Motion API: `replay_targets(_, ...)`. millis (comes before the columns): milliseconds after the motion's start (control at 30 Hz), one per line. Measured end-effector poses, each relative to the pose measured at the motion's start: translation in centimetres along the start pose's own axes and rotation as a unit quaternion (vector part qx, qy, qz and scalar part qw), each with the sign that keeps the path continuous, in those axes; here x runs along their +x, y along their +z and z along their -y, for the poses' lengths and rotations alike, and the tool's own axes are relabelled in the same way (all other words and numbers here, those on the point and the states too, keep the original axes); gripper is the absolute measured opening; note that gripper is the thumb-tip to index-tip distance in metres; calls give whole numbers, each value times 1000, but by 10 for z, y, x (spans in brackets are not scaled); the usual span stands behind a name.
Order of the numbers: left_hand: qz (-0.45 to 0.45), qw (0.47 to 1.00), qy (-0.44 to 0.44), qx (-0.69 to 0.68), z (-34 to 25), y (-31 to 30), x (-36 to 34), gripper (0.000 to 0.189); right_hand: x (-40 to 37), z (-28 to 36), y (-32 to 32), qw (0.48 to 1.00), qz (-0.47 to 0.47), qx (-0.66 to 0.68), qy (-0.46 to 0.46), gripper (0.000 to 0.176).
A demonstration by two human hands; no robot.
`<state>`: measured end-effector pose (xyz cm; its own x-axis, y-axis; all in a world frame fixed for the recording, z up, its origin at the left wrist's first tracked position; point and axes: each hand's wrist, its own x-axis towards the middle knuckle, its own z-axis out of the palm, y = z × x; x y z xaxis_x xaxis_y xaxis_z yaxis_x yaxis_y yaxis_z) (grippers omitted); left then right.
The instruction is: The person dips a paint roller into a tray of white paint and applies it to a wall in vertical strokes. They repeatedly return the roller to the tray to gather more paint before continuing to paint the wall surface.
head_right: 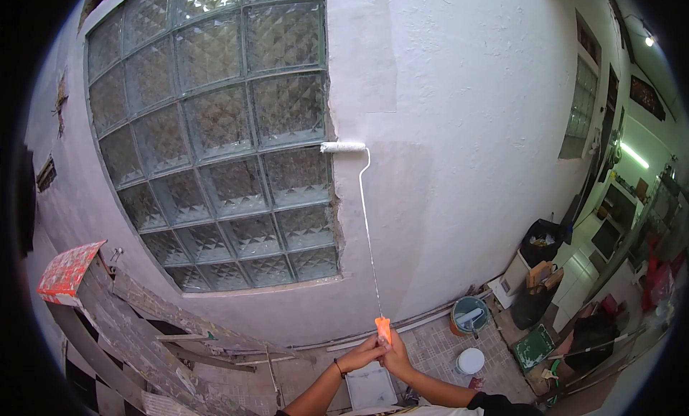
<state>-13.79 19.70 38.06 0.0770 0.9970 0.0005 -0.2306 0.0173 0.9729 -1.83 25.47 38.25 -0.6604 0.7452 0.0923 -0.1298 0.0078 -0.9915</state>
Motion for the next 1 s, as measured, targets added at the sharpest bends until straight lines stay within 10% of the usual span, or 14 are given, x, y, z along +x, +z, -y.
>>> replay_targets(500,-115,987,106,44,-109,1,58,45,100,87,-12,994,-27,20,-107,20)
replay_targets(1000,-75,987,-98,107,-1,4,109,40,62,-63,-111,987,11,-121,-103,26)
